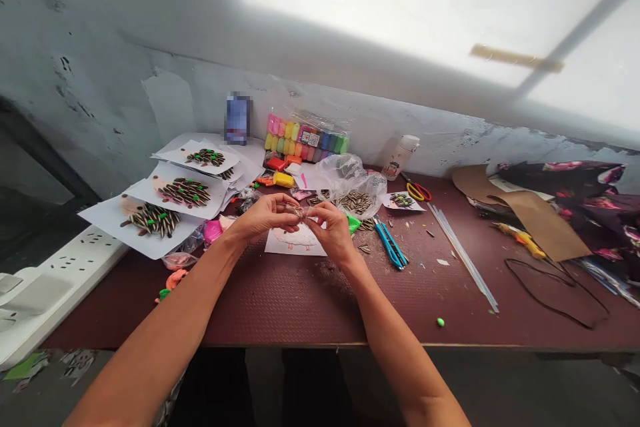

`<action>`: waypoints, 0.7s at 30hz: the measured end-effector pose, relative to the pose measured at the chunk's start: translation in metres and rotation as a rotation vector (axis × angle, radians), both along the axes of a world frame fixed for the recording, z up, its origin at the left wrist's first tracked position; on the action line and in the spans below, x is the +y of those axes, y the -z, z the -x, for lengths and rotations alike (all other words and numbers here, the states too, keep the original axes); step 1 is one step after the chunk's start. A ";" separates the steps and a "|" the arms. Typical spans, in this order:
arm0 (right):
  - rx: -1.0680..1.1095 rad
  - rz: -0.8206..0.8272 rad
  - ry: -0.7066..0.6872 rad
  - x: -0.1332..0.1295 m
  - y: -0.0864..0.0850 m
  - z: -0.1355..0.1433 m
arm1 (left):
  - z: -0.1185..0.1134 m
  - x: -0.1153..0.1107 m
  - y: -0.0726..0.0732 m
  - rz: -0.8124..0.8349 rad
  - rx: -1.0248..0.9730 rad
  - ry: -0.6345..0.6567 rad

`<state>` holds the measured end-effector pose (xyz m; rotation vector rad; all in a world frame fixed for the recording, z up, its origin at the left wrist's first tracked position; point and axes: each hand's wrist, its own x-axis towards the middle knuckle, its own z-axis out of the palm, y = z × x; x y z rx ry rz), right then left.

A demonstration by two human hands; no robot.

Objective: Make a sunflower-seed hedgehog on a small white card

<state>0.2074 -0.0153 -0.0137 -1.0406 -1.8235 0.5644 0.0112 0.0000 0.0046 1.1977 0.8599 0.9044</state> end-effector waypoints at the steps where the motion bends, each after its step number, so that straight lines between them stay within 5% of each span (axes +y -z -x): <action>1: -0.013 -0.011 0.001 -0.001 0.000 0.001 | 0.000 0.000 0.001 0.001 0.005 0.001; 13: -0.103 -0.253 0.139 -0.007 0.005 0.013 | -0.009 0.000 0.004 -0.102 0.030 -0.083; 21: 0.108 -0.184 0.153 -0.014 -0.007 0.017 | -0.006 0.004 0.004 -0.134 0.077 -0.236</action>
